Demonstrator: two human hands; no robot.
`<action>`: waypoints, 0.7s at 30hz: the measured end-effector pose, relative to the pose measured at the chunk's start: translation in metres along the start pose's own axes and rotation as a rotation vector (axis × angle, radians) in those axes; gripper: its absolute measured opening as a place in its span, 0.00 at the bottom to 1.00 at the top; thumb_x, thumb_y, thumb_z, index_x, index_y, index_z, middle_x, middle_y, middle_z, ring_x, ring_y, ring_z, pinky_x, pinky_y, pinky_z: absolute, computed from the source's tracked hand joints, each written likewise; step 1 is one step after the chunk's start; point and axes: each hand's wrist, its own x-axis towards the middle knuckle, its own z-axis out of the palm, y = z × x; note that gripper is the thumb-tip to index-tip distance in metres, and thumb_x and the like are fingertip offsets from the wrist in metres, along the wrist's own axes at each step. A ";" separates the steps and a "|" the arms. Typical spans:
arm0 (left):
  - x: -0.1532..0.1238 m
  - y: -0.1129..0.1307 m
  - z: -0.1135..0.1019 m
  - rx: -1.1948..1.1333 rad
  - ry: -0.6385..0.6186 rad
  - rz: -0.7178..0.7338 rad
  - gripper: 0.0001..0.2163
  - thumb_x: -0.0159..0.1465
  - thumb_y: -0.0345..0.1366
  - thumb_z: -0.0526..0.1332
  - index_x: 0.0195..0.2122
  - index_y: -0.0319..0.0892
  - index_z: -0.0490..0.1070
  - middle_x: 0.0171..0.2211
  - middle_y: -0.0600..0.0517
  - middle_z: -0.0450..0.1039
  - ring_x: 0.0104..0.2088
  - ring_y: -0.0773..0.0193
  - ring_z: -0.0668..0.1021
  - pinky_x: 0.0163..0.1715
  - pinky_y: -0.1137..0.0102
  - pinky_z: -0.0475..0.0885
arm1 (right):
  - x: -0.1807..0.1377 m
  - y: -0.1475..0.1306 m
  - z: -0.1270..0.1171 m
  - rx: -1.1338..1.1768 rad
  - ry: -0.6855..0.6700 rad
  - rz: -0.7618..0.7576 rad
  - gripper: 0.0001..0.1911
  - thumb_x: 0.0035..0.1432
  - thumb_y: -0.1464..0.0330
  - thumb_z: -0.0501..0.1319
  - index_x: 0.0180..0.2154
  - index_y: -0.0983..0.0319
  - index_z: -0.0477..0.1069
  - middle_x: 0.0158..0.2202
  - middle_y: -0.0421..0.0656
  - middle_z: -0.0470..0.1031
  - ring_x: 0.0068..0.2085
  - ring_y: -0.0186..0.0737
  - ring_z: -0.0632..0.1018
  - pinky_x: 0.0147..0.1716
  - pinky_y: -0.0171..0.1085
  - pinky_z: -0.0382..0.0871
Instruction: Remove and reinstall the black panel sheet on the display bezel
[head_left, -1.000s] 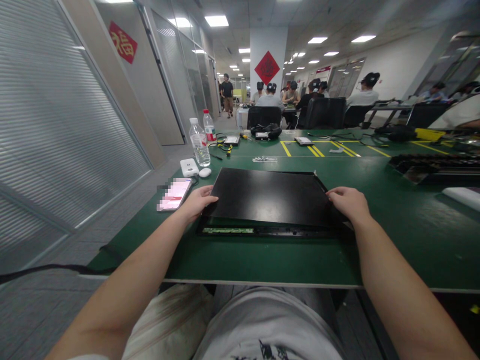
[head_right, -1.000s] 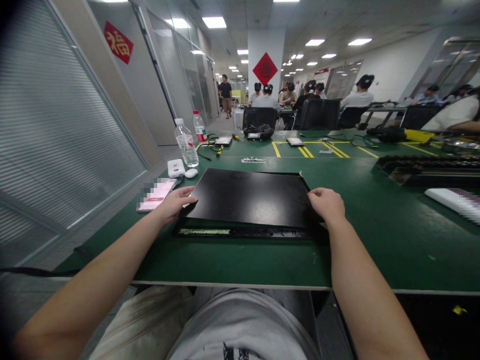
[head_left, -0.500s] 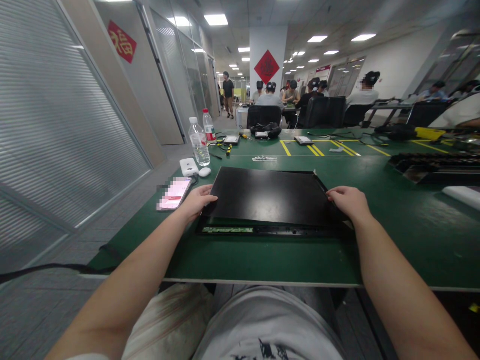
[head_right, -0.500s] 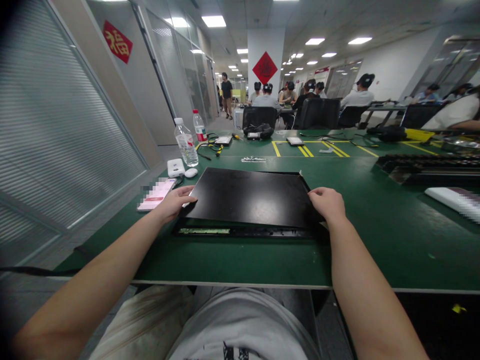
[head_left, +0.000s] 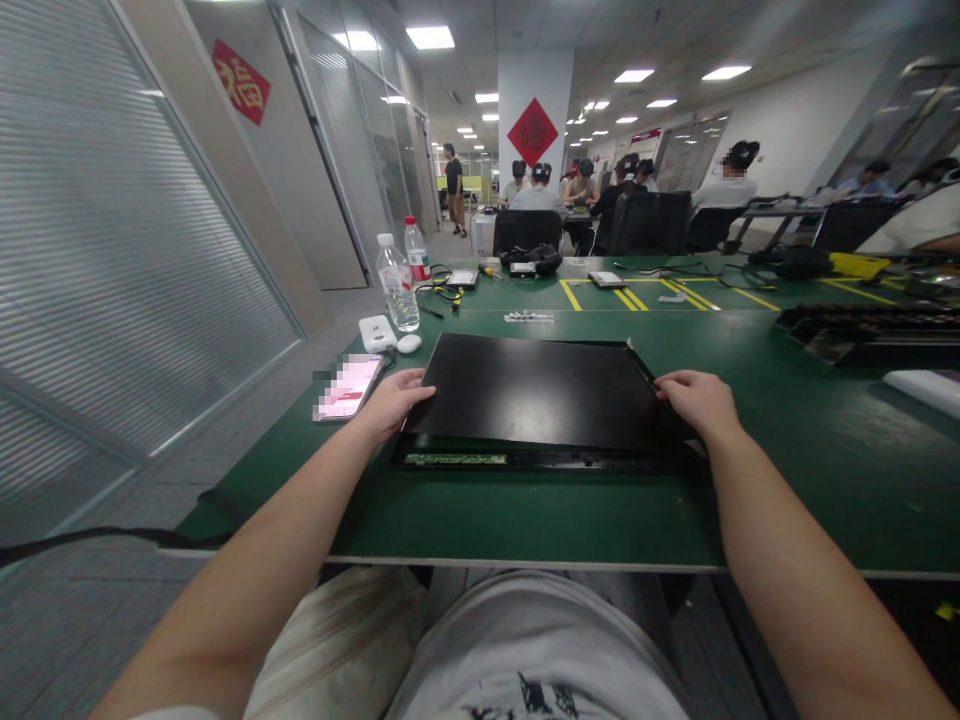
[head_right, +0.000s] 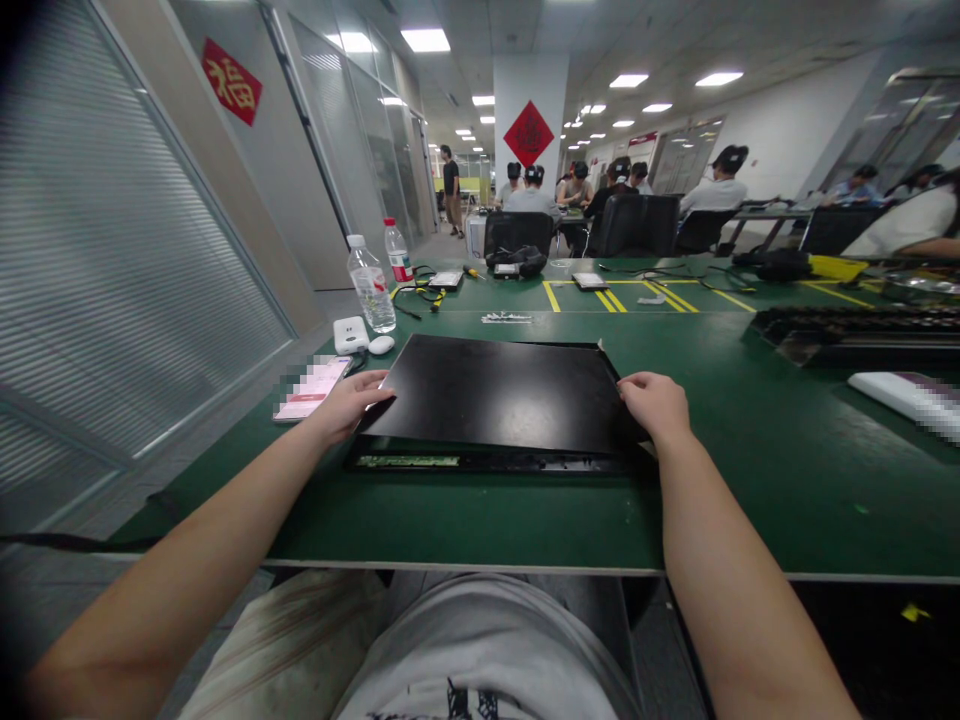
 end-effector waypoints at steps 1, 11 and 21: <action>0.000 0.000 0.000 -0.006 0.003 0.000 0.19 0.49 0.21 0.72 0.42 0.40 0.76 0.36 0.49 0.84 0.39 0.57 0.86 0.47 0.63 0.81 | 0.000 0.000 0.000 0.003 -0.001 0.006 0.14 0.53 0.66 0.60 0.36 0.57 0.84 0.35 0.45 0.84 0.41 0.50 0.81 0.42 0.43 0.73; -0.002 0.000 0.000 0.031 -0.025 0.000 0.19 0.51 0.22 0.72 0.44 0.40 0.73 0.36 0.49 0.84 0.36 0.58 0.86 0.47 0.62 0.81 | 0.004 0.006 0.004 0.034 0.015 -0.011 0.14 0.49 0.66 0.61 0.36 0.57 0.84 0.34 0.44 0.84 0.37 0.48 0.81 0.40 0.43 0.73; -0.005 0.002 0.002 0.099 0.013 0.073 0.20 0.53 0.26 0.74 0.48 0.41 0.79 0.48 0.44 0.85 0.53 0.49 0.84 0.59 0.56 0.77 | 0.005 0.008 0.005 0.000 0.000 -0.040 0.15 0.51 0.65 0.61 0.36 0.58 0.85 0.36 0.46 0.84 0.40 0.50 0.82 0.43 0.44 0.74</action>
